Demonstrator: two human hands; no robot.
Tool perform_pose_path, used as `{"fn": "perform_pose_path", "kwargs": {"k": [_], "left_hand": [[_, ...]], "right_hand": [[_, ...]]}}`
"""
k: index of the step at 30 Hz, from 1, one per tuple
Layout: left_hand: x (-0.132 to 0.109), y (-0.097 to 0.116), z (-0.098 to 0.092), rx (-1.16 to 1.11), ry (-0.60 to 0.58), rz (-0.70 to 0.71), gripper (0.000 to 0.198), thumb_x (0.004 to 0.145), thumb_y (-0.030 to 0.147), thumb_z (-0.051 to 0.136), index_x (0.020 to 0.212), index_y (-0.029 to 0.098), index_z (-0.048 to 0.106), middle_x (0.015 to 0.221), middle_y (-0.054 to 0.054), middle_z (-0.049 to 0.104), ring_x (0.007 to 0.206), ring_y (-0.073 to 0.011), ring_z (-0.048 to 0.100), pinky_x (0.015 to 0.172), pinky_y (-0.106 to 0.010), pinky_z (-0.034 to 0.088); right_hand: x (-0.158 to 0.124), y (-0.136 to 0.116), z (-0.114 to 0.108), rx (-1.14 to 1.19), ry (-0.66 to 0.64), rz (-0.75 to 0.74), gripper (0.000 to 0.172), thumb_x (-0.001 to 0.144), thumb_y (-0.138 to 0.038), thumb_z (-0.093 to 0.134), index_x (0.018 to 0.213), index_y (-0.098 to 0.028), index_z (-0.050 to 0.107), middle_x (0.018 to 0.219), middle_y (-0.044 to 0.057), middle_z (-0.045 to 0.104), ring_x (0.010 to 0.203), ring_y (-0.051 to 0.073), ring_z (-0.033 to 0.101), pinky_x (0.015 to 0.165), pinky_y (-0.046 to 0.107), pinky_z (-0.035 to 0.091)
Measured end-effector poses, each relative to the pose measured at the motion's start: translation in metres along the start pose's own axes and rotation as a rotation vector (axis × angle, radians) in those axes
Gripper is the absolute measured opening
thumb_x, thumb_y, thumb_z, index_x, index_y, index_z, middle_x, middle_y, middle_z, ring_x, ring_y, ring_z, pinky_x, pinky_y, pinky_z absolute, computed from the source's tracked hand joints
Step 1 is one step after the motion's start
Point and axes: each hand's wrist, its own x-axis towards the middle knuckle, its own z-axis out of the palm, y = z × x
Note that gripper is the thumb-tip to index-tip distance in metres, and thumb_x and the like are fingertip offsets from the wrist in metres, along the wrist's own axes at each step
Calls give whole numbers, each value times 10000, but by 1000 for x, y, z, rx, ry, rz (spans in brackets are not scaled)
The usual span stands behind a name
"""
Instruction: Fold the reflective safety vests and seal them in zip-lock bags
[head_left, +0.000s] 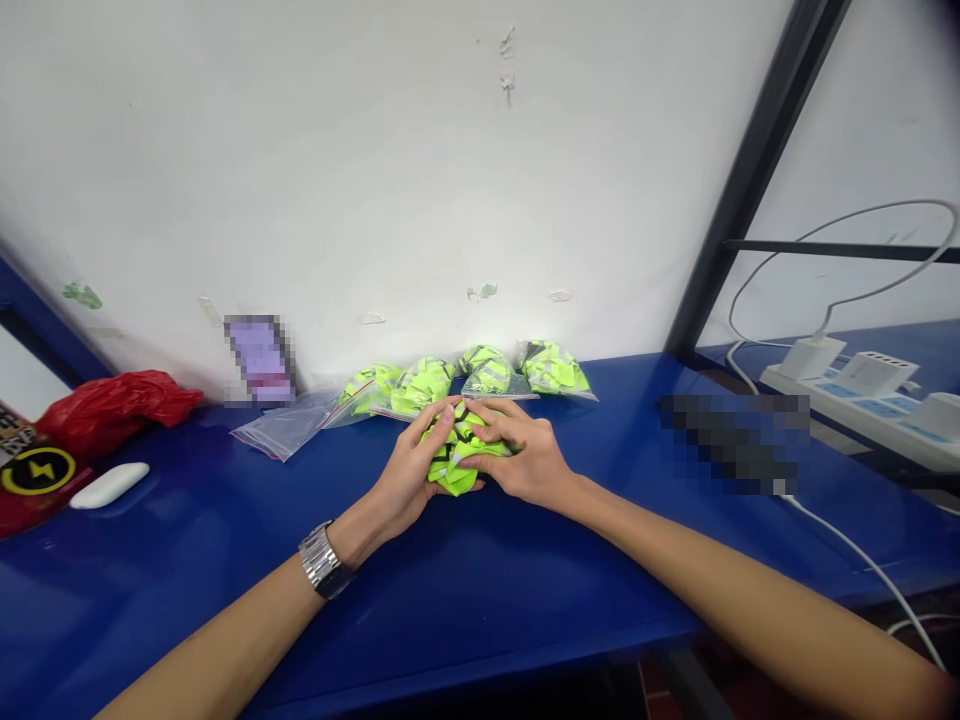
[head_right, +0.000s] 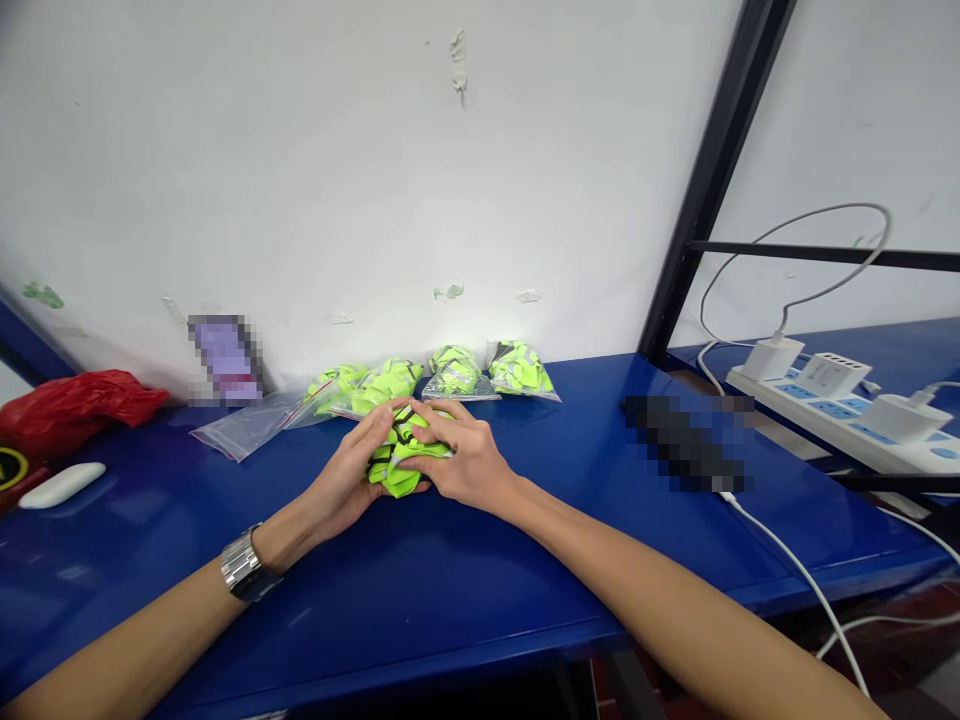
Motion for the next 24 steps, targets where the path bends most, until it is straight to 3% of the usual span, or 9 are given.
{"fn": "perform_pose_path", "kwargs": {"k": [4, 7, 9, 11, 14, 16, 18, 21, 24], "left_hand": [[3, -3, -2, 5, 21, -24, 514, 765, 341, 734, 1237, 288, 538, 966, -45, 658, 755, -211, 678, 628, -405, 613], [3, 0, -5, -33, 42, -42, 525, 736, 275, 745, 1220, 280, 540, 934, -33, 661, 747, -205, 678, 629, -383, 611], [3, 3, -5, -51, 57, -40, 541, 720, 255, 749, 1217, 284, 537, 930, -28, 660, 735, -193, 676, 594, -328, 599], [1, 5, -4, -47, 69, -14, 537, 714, 247, 751, 1207, 289, 541, 941, -21, 654, 729, -178, 670, 560, -275, 578], [-1, 3, -2, -18, 70, 11, 504, 722, 269, 748, 1183, 299, 547, 976, -13, 636, 742, -179, 664, 576, -286, 576], [-3, 1, -2, 10, 62, 31, 488, 732, 285, 743, 1179, 299, 548, 999, -12, 625, 759, -176, 656, 587, -275, 565], [-5, -2, -2, 48, 46, 72, 481, 739, 285, 743, 1181, 293, 553, 1031, -14, 619, 788, -159, 641, 591, -228, 538], [-7, -4, -2, 86, 17, 123, 475, 740, 285, 751, 1176, 289, 565, 1072, -12, 612, 863, -150, 623, 660, -204, 519], [-7, -5, -2, 102, 5, 137, 467, 745, 298, 751, 1176, 293, 570, 1091, -13, 618, 938, -173, 615, 743, -228, 514]], "right_hand": [[0, 1, 2, 22, -43, -119, 150, 742, -245, 771, 878, -217, 716, 1187, 105, 679, 1182, 286, 580, 949, 432, 523], [5, -2, 2, 81, -43, -91, 146, 725, -265, 788, 846, -220, 719, 1141, 108, 700, 1190, 289, 577, 983, 451, 494], [7, -5, 0, 88, -38, -15, 202, 711, -290, 800, 885, -222, 723, 1223, 119, 658, 1272, 296, 511, 1043, 466, 434], [9, -8, -2, 78, -61, 91, 394, 694, -327, 812, 1059, -232, 700, 1388, 126, 531, 1366, 305, 394, 1099, 472, 360], [7, -9, -4, 98, -129, 253, 798, 662, -374, 829, 1376, -272, 486, 1533, 105, 328, 1419, 315, 288, 1121, 465, 318], [5, -6, -4, 147, -140, 354, 1039, 590, -381, 869, 1470, -272, 326, 1525, 113, 336, 1392, 327, 339, 1102, 458, 345], [3, -4, -4, 230, -167, 470, 1199, 515, -375, 902, 1499, -249, 228, 1458, 137, 426, 1285, 327, 480, 1043, 447, 417], [4, -3, -5, 339, -240, 541, 1152, 480, -368, 913, 1452, -225, 311, 1326, 120, 544, 1137, 291, 591, 957, 403, 487], [6, -5, -6, 338, -236, 449, 954, 497, -356, 903, 1337, -216, 474, 1303, 93, 554, 1153, 271, 571, 970, 364, 473]]}}
